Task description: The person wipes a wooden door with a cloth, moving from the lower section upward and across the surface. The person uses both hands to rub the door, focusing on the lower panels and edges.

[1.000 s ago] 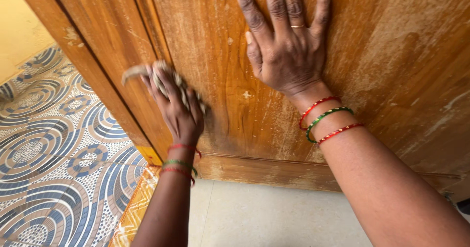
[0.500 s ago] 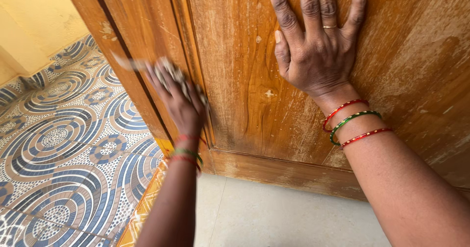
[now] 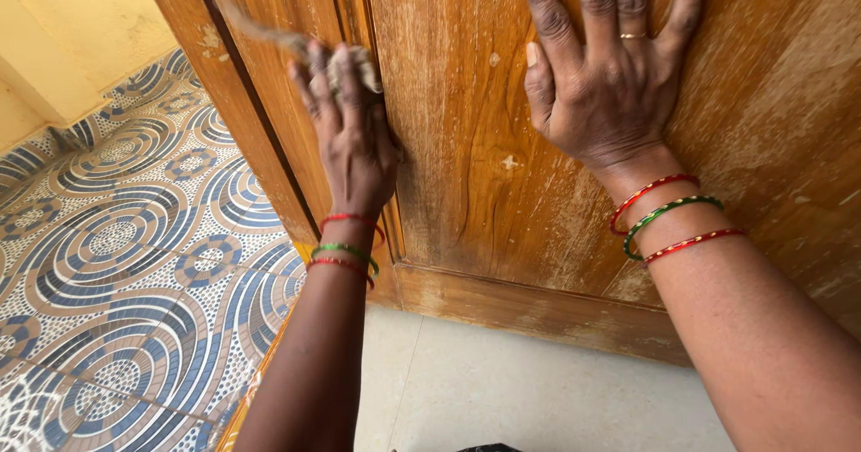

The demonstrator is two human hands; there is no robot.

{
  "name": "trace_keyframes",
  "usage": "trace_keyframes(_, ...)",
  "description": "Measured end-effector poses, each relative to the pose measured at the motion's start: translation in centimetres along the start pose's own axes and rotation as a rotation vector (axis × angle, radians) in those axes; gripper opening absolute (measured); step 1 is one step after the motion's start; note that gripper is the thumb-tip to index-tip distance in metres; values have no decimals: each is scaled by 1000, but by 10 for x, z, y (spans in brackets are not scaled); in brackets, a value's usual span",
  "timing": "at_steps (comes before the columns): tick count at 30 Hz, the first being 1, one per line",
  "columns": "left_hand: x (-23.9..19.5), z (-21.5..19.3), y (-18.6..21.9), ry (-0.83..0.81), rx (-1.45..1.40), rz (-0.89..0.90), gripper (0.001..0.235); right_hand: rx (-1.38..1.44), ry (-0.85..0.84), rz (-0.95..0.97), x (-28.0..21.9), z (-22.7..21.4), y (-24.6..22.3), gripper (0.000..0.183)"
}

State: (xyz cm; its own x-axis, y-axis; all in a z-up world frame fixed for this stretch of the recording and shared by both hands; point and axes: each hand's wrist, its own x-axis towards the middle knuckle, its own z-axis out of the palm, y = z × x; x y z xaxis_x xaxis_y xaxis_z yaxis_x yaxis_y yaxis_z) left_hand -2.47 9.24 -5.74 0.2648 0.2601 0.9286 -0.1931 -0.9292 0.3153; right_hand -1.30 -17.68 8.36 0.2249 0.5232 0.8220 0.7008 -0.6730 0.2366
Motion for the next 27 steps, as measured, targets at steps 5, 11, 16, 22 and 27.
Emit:
trace_keyframes(5, -38, -7, -4, -90, 75, 194, 66, -44, 40, -40, -3, 4, 4, 53)
trace_keyframes(11, -159, -22, 6, -394, 161, -62, 76, -58, 53, -49, -8, 11, 9, 53)
trace_keyframes(16, -171, -58, 5, -820, 23, -584, 44, -126, 177, -142, -10, 17, 15, 51)
trace_keyframes(22, -73, -67, -5, -106, -2, 60, 17, -264, 282, -200, -19, 26, 23, 27)
trace_keyframes(27, 19, -36, -13, 323, 282, 179, 20, -364, 266, -213, -26, 37, 32, 16)
